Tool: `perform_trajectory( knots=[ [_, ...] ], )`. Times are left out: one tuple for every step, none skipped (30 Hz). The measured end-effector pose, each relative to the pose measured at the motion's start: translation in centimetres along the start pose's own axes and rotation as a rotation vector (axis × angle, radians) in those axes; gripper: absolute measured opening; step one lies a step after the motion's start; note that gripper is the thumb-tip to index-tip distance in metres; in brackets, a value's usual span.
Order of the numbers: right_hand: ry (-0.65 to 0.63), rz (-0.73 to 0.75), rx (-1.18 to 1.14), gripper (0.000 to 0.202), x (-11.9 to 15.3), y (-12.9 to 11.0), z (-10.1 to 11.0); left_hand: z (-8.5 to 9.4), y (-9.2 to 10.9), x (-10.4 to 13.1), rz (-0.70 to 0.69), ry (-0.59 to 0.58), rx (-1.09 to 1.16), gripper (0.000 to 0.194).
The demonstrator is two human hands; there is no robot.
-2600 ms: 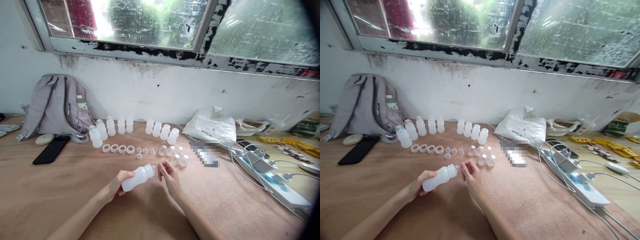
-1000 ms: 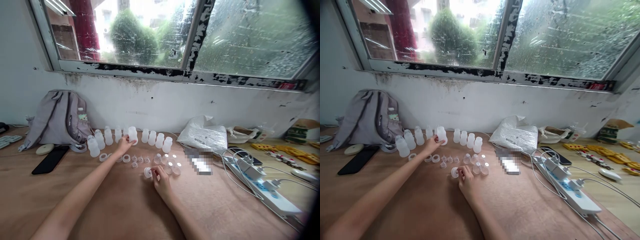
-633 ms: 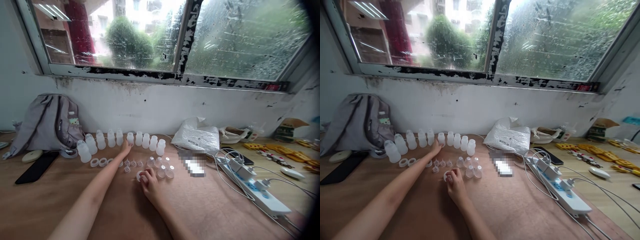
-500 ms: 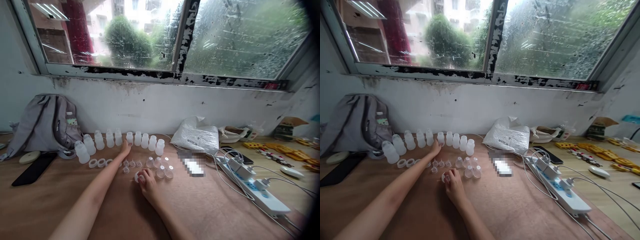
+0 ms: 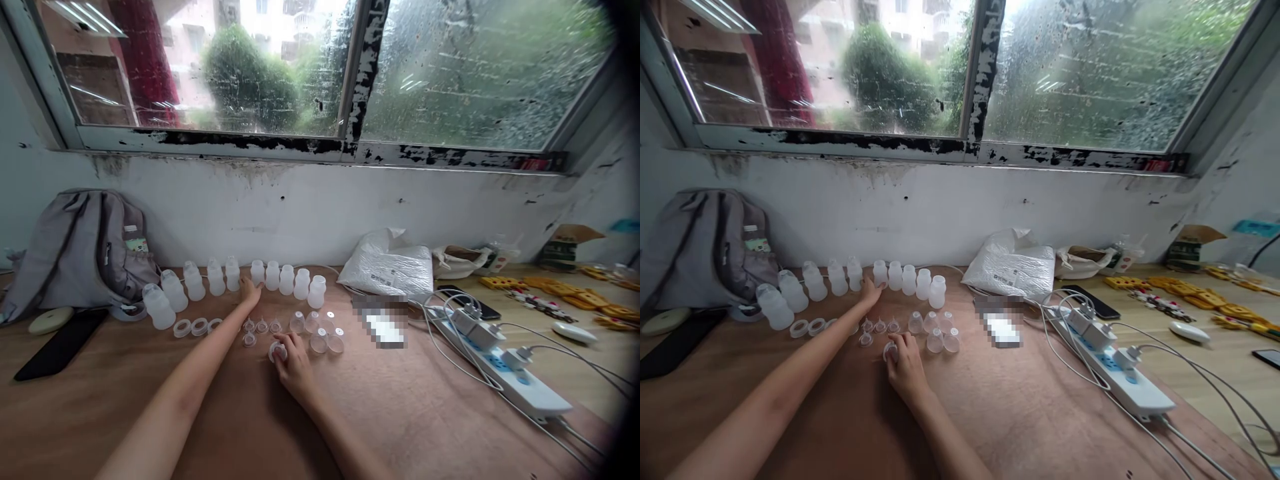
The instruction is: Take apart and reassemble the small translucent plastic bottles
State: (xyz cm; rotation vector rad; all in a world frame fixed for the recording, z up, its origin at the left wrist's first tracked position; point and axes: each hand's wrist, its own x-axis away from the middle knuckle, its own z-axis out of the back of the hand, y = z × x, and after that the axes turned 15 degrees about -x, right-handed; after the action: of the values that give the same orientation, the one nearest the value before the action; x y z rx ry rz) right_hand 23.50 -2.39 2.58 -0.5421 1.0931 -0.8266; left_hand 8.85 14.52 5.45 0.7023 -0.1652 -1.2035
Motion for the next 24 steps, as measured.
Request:
perform_trajectory(
  knots=[
    [0.011, -0.008, 0.012, 0.034, 0.0, 0.1, 0.0, 0.6, 0.0, 0.4, -0.009, -0.005, 0.026, 0.056],
    [0.024, -0.02, 0.024, 0.033, 0.1, 0.2, -0.1, 1.2, 0.0, 1.1, -0.028, -0.01, 0.055, 0.057],
    [0.039, -0.034, 0.037, 0.03, 0.1, 0.3, -0.1, 2.0, -0.1, 1.9, -0.056, -0.015, 0.084, 0.057],
    [0.052, -0.05, 0.049, 0.026, 0.1, 0.4, -0.1, 2.9, -0.3, 3.0, -0.09, -0.018, 0.114, 0.054],
    [0.062, -0.067, 0.059, 0.02, 0.1, 0.4, -0.1, 3.8, -0.7, 4.4, -0.128, -0.02, 0.141, 0.049],
    [0.066, -0.081, 0.065, 0.014, 0.1, 0.3, -0.1, 4.8, -1.1, 5.9, -0.17, -0.024, 0.166, 0.044],
    [0.065, -0.092, 0.063, 0.01, 0.1, 0.1, -0.1, 5.8, -1.7, 7.6, -0.206, -0.029, 0.182, 0.039],
    [0.059, -0.099, 0.051, 0.007, 0.1, -0.1, -0.1, 6.7, -2.3, 9.5, -0.26, -0.042, 0.199, 0.034],
    [0.053, -0.103, 0.028, 0.007, 0.1, -0.4, -0.1, 7.5, -3.1, 11.3, -0.364, -0.058, 0.21, 0.03],
    [0.045, -0.104, -0.004, 0.008, 0.2, -0.7, -0.2, 8.2, -3.8, 13.1, -0.44, -0.063, 0.2, 0.029],
    [0.039, -0.102, -0.044, 0.008, 0.3, -1.0, -0.3, 8.8, -4.5, 14.7, -0.506, -0.072, 0.177, 0.029],
    [0.033, -0.098, -0.087, 0.009, 0.4, -1.4, -0.4, 9.2, -5.1, 16.0, -0.572, -0.088, 0.146, 0.031],
    [0.027, -0.096, -0.128, 0.009, 0.6, -1.7, -0.6, 9.5, -5.7, 17.1, -0.636, -0.089, 0.115, 0.034],
    [0.021, -0.095, -0.163, 0.009, 0.8, -2.1, -0.8, 9.6, -6.2, 17.9, -0.692, -0.093, 0.085, 0.039],
    [0.013, -0.096, -0.191, 0.009, 1.0, -2.4, -1.0, 9.6, -6.7, 18.4, -0.737, -0.098, 0.059, 0.044],
    [0.002, -0.102, -0.213, 0.009, 1.2, -2.7, -1.2, 9.6, -7.0, 18.7, -0.77, -0.1, 0.039, 0.047],
    [-0.013, -0.109, -0.229, 0.008, 1.3, -3.0, -1.4, 9.5, -7.4, 18.8, -0.791, -0.104, 0.024, 0.049],
    [-0.028, -0.116, -0.238, 0.008, 1.5, -3.3, -1.6, 9.4, -7.6, 18.8, -0.801, -0.107, 0.012, 0.048],
    [-0.041, -0.122, -0.243, 0.008, 1.5, -3.5, -1.7, 9.3, -7.9, 18.8, -0.806, -0.106, 0.005, 0.047],
    [-0.054, -0.126, -0.243, 0.007, 1.6, -3.7, -1.9, 9.3, -8.1, 18.7, -0.807, -0.107, 0.0, 0.045],
    [-0.066, -0.128, -0.24, 0.007, 1.6, -3.8, -2.0, 9.3, -8.2, 18.6, -0.807, -0.108, -0.004, 0.042],
    [-0.076, -0.131, -0.234, 0.007, 1.6, -3.8, -2.1, 9.4, -8.3, 18.6, -0.805, -0.11, -0.004, 0.041],
    [-0.084, -0.133, -0.225, 0.007, 1.6, -3.9, -2.2, 9.5, -8.4, 18.6, -0.803, -0.114, -0.002, 0.04],
    [-0.088, -0.135, -0.215, 0.007, 1.6, -3.8, -2.3, 9.6, -8.4, 18.6, -0.801, -0.119, 0.001, 0.039]
  ],
)
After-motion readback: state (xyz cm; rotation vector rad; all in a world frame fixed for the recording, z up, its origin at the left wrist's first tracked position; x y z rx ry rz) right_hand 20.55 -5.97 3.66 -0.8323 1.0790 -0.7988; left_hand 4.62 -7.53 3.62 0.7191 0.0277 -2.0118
